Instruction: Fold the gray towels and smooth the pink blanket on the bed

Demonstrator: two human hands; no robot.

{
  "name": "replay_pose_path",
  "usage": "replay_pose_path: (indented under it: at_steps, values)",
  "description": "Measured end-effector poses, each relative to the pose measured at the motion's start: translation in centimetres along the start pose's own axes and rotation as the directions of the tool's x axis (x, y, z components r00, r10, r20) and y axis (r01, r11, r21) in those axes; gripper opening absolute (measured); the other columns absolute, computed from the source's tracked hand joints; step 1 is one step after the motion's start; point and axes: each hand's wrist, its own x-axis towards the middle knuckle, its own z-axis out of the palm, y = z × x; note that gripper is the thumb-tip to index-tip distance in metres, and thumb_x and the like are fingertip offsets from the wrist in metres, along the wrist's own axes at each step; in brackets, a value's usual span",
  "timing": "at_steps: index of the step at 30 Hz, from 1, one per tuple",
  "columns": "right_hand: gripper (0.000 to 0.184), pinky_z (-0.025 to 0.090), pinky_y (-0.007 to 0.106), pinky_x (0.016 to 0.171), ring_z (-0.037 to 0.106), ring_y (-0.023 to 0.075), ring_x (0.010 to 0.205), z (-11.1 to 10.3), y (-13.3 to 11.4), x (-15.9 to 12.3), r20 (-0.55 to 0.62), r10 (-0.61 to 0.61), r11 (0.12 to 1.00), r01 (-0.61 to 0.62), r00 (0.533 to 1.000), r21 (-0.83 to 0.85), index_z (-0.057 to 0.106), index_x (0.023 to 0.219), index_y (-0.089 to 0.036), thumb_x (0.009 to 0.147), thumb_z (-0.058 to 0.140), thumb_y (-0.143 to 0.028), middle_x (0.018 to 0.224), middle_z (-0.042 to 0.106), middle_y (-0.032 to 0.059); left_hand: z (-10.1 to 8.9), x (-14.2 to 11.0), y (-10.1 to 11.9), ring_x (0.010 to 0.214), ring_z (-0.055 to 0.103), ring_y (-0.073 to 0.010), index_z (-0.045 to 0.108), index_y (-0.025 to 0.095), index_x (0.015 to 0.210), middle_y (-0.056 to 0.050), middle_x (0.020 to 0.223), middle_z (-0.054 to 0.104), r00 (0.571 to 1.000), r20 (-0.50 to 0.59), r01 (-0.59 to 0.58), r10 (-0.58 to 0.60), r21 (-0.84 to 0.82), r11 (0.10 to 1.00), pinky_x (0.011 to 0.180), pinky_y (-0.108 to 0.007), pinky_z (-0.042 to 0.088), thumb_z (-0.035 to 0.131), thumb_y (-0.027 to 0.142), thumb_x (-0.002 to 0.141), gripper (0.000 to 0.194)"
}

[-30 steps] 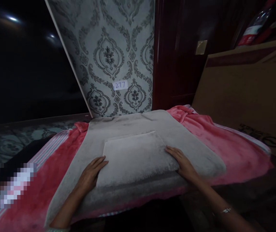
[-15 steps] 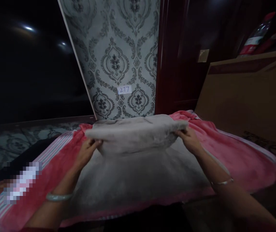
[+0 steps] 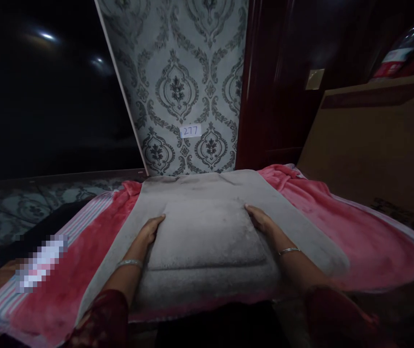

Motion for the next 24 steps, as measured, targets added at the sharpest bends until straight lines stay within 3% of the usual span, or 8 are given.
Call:
replay_pose_path:
  at_steps: [4, 9, 12, 14, 16, 18, 21, 24]
  values:
    - [0.043, 0.057, 0.033, 0.078, 0.070, 0.0213, 0.090, -0.1, 1.0, 0.4, -0.036, -0.019, 0.996, 0.016, 0.999, -0.089, 0.061, 0.123, -0.011, 0.085, 0.062, -0.031, 0.106, 0.073, 0.0135, -0.1, 1.4, -0.8, 0.083, 0.073, -0.0279, 0.070, 0.011, 0.086, -0.014, 0.080, 0.075, 0.998, 0.055, 0.038, -0.040, 0.048, 0.998, 0.079, -0.037, 0.059, 0.075, 0.042, 0.076, 0.032]
    - [0.057, 0.050, 0.041, 0.098, 0.062, 0.0235, 0.115, 0.3, 2.0, 1.5, -0.103, -0.073, 0.966, 0.045, 0.992, -0.255, 0.050, 0.140, -0.013, 0.084, 0.057, -0.021, 0.131, 0.063, 0.0143, 0.0, 2.4, -1.0, 0.092, 0.072, -0.0265, 0.069, 0.009, 0.099, -0.014, 0.090, 0.076, 0.999, -0.040, 0.013, -0.005, 0.191, 0.981, 0.084, -0.036, 0.057, 0.072, 0.027, 0.078, 0.028]
    - [0.061, 0.041, 0.046, 0.108, 0.055, 0.0273, 0.125, 0.5, 1.6, 1.7, -0.135, -0.108, 0.927, 0.051, 0.985, -0.370, 0.048, 0.144, -0.012, 0.084, 0.057, -0.020, 0.136, 0.059, 0.0167, 0.2, 2.1, -0.3, 0.110, 0.067, -0.0297, 0.064, 0.008, 0.119, -0.017, 0.108, 0.073, 0.994, -0.105, -0.012, 0.044, 0.292, 0.956, 0.097, -0.043, 0.052, 0.066, 0.021, 0.080, 0.041]
    - [0.063, 0.035, 0.046, 0.113, 0.045, 0.0294, 0.135, 1.1, 0.3, 1.9, -0.125, -0.168, 0.872, 0.089, 0.978, -0.482, 0.046, 0.146, -0.012, 0.084, 0.057, -0.020, 0.147, 0.049, 0.0180, 1.1, 1.7, 0.8, 0.129, 0.055, -0.0293, 0.057, 0.010, 0.132, -0.017, 0.130, 0.065, 0.981, -0.120, -0.097, 0.155, 0.391, 0.915, 0.111, -0.043, 0.041, 0.064, 0.018, 0.081, 0.053]
    - [0.061, 0.031, 0.044, 0.116, 0.035, 0.0295, 0.142, 2.2, -1.6, 1.8, -0.063, -0.246, 0.730, 0.142, 0.967, -0.668, 0.044, 0.148, -0.013, 0.089, 0.053, -0.023, 0.155, 0.039, 0.0167, 3.3, 1.2, 2.0, 0.140, 0.043, -0.0260, 0.051, 0.011, 0.140, -0.016, 0.146, 0.052, 0.946, -0.016, -0.259, 0.323, 0.560, 0.787, 0.119, -0.039, 0.031, 0.060, 0.019, 0.084, 0.058]
    - [0.057, 0.032, 0.046, 0.116, 0.032, 0.0294, 0.144, 3.9, -3.1, 1.6, 0.014, -0.285, 0.533, 0.170, 0.959, -0.829, 0.040, 0.151, -0.016, 0.096, 0.044, -0.027, 0.158, 0.033, 0.0142, 6.4, 0.5, 2.9, 0.143, 0.039, -0.0243, 0.046, 0.008, 0.144, -0.017, 0.152, 0.045, 0.882, 0.202, -0.431, 0.425, 0.711, 0.556, 0.121, -0.036, 0.028, 0.052, 0.023, 0.090, 0.057]
    - [0.055, 0.030, 0.052, 0.115, 0.027, 0.0314, 0.146, 6.4, -3.5, 0.7, 0.072, -0.277, 0.380, 0.178, 0.958, -0.908, 0.035, 0.154, -0.022, 0.100, 0.035, -0.031, 0.161, 0.029, 0.0091, 11.1, -0.4, 2.4, 0.149, 0.027, -0.0263, 0.036, 0.010, 0.151, -0.016, 0.159, 0.033, 0.816, 0.419, -0.547, 0.399, 0.783, 0.295, 0.122, -0.046, 0.025, 0.043, 0.033, 0.095, 0.060]
    - [0.055, 0.026, 0.056, 0.115, 0.025, 0.0323, 0.147, 7.8, -1.8, -0.3, 0.102, -0.267, 0.309, 0.186, 0.958, -0.933, 0.035, 0.155, -0.024, 0.101, 0.034, -0.034, 0.160, 0.031, 0.0071, 13.9, -1.1, 0.3, 0.151, 0.019, -0.0270, 0.031, 0.015, 0.154, -0.013, 0.163, 0.025, 0.797, 0.491, -0.571, 0.352, 0.802, 0.174, 0.123, -0.054, 0.016, 0.036, 0.042, 0.098, 0.062]
